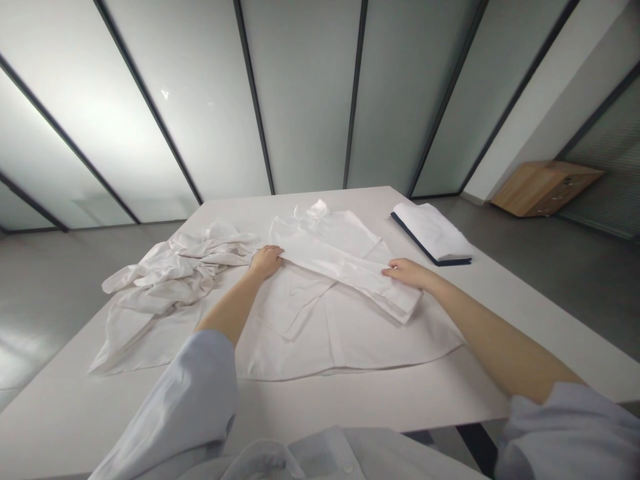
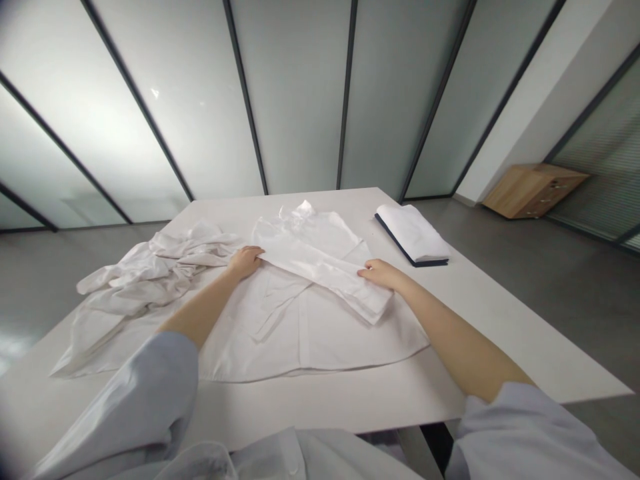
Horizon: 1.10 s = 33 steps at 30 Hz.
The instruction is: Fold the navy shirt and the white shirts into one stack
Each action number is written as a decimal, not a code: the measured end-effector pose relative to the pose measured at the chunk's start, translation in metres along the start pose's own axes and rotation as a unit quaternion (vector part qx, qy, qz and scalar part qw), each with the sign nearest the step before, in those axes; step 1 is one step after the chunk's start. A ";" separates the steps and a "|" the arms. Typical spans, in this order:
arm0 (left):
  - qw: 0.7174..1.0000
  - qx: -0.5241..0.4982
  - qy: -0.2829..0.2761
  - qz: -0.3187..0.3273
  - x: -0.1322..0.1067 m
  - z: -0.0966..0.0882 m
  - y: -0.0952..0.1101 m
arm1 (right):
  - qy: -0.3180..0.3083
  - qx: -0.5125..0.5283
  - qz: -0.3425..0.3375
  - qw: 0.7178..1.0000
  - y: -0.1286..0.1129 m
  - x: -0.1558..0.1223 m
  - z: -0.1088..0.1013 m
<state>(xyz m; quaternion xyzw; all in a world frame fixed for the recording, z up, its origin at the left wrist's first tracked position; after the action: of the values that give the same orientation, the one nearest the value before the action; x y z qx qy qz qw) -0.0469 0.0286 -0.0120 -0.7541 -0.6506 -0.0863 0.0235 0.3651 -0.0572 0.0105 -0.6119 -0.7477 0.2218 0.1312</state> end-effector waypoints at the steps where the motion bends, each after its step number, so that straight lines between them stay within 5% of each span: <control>1: 1.000 0.005 -0.012 0.000 -0.001 0.001 0.000 | -0.009 -0.022 -0.005 1.000 0.002 0.000 0.001; 8: 0.995 0.060 -0.074 -0.030 0.004 -0.016 0.005 | -0.025 -0.144 -0.028 0.989 0.012 -0.001 0.002; 13: 0.996 0.043 0.019 -0.075 0.004 -0.031 0.036 | 0.061 -0.170 -0.042 0.983 -0.010 0.008 -0.004; 17: 0.996 0.010 -0.025 -0.090 -0.002 -0.015 0.060 | 0.065 -0.158 -0.142 0.975 -0.033 0.021 0.018; 23: 0.990 0.030 -0.085 -0.110 -0.008 0.012 0.055 | -0.009 -0.197 -0.092 0.976 -0.029 0.022 0.061; 33: 0.992 0.023 -0.093 -0.086 -0.007 0.012 0.044 | -0.052 -0.219 -0.116 0.967 -0.018 0.000 0.056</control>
<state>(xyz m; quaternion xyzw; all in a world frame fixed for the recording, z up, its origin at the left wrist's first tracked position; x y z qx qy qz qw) -0.0029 0.0166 -0.0214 -0.6990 -0.7146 -0.0031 -0.0274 0.3238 -0.0697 -0.0297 -0.5224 -0.8498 0.0674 -0.0196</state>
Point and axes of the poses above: each hand's wrist, its own x-axis towards the middle knuckle, its own z-axis out of the palm, y = z × x, the point moved 1 cm from there along x, towards the middle knuckle, and after that the axes turned 9 degrees about -z, right-handed, at the moved point
